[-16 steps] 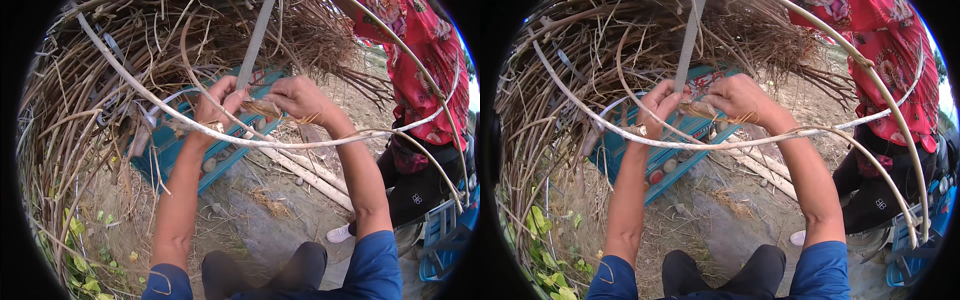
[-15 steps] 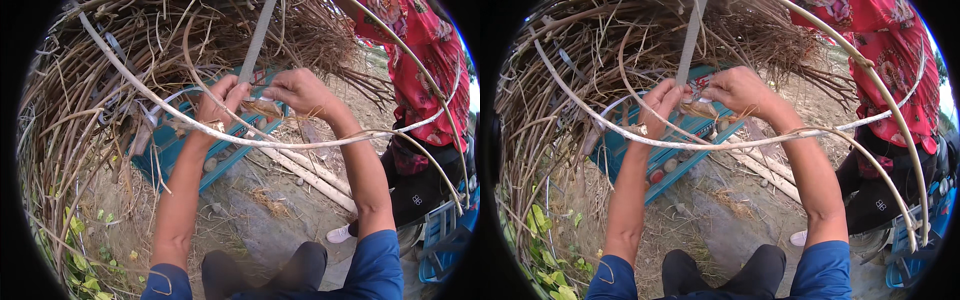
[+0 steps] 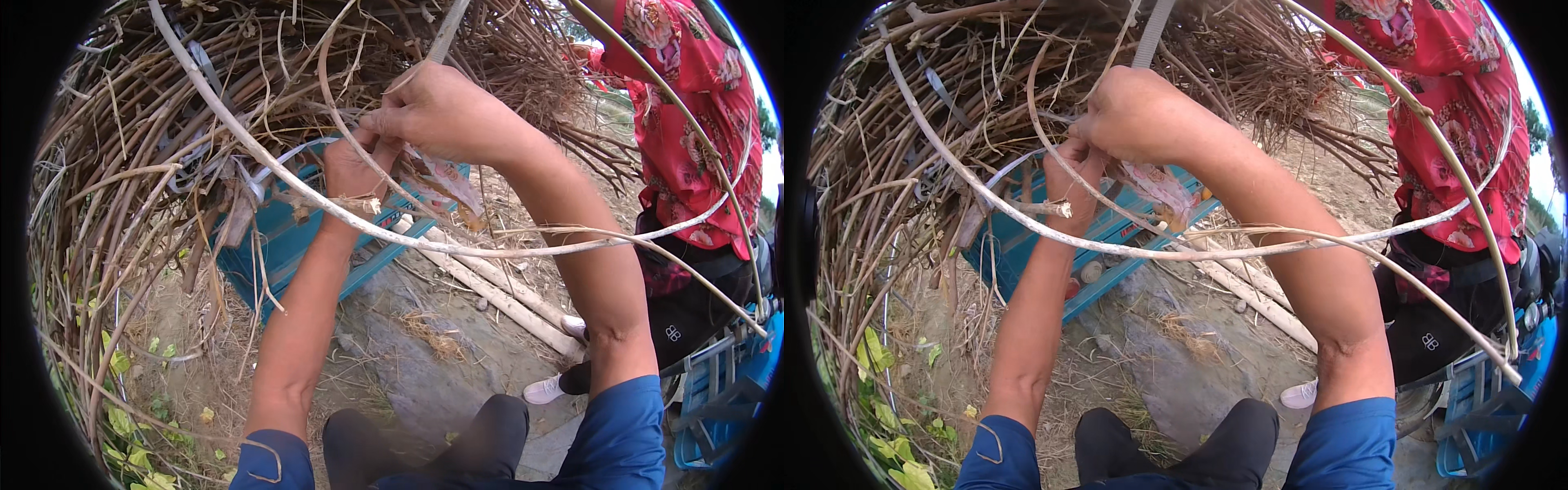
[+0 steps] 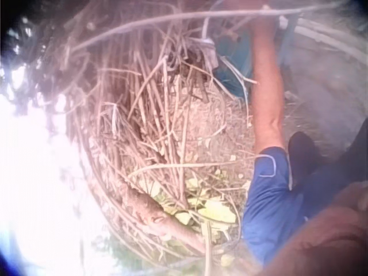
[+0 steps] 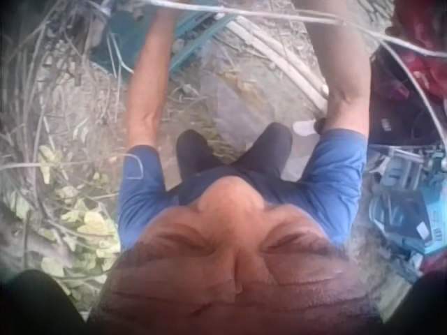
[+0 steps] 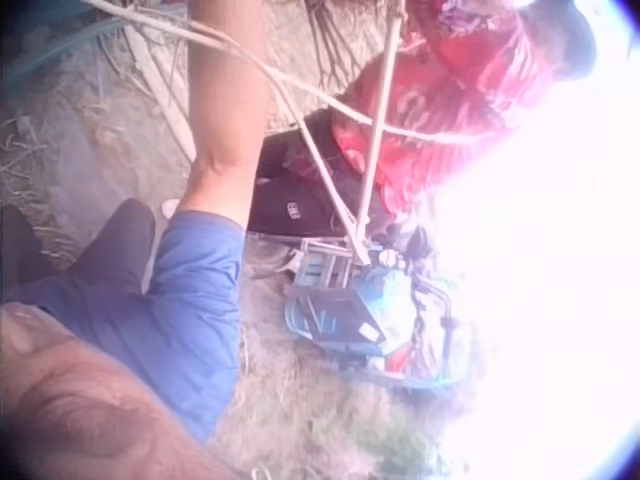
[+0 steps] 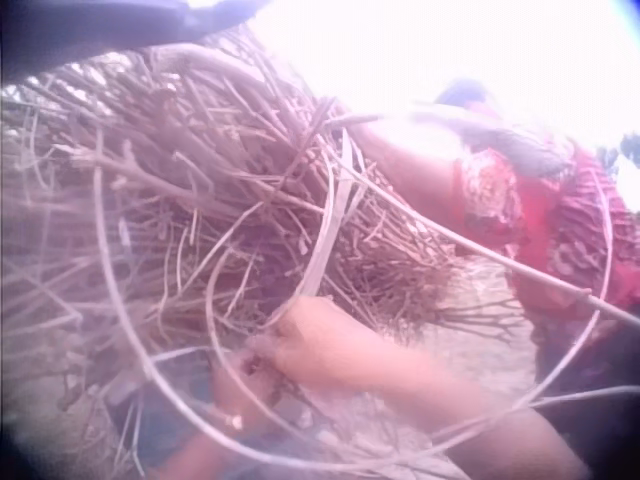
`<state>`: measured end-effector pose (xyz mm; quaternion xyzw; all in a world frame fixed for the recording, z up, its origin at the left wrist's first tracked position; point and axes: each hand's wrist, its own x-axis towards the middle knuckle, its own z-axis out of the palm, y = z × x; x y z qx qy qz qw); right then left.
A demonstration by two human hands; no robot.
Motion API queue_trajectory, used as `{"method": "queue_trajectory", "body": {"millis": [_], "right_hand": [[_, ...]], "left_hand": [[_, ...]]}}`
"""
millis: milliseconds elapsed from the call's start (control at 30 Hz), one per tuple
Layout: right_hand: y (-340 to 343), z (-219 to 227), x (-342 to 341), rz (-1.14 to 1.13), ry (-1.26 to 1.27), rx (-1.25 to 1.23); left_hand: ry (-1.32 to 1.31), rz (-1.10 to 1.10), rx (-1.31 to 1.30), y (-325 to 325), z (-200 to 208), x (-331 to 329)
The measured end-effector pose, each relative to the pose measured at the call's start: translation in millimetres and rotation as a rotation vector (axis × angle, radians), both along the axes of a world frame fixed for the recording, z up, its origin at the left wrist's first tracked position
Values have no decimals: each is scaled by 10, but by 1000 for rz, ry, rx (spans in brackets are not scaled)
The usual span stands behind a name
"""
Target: The person secures a large bundle of sticks on the back of a three-wheeled cargo vehicle using a white strap. They pull the strap through the bundle, tie it to the vehicle's frame, and tighten it to hold the load in place.
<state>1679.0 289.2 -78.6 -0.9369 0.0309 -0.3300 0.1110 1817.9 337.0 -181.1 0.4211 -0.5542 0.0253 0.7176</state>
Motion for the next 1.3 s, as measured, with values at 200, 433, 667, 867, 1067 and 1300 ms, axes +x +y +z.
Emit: {"method": "queue_trajectory", "body": {"millis": [200,433,667,867,1067,1300], "right_hand": [[-24,12,-38,207,-17,361],[-322,-289,-291,-55,-45,436],[-260,-426,20,-86,-173,291],[-149,-569,25,-149,-312,288],[-177,-610,40,-103,-364,329],[-231,-597,78,-93,-405,349]], "left_hand": [[234,-265,-27,54,134,-112],[265,-218,150,141,250,-53],[321,-277,98,59,212,28],[254,-258,101,1,187,124],[313,-201,111,-82,234,132],[297,-26,93,-137,310,52]]}}
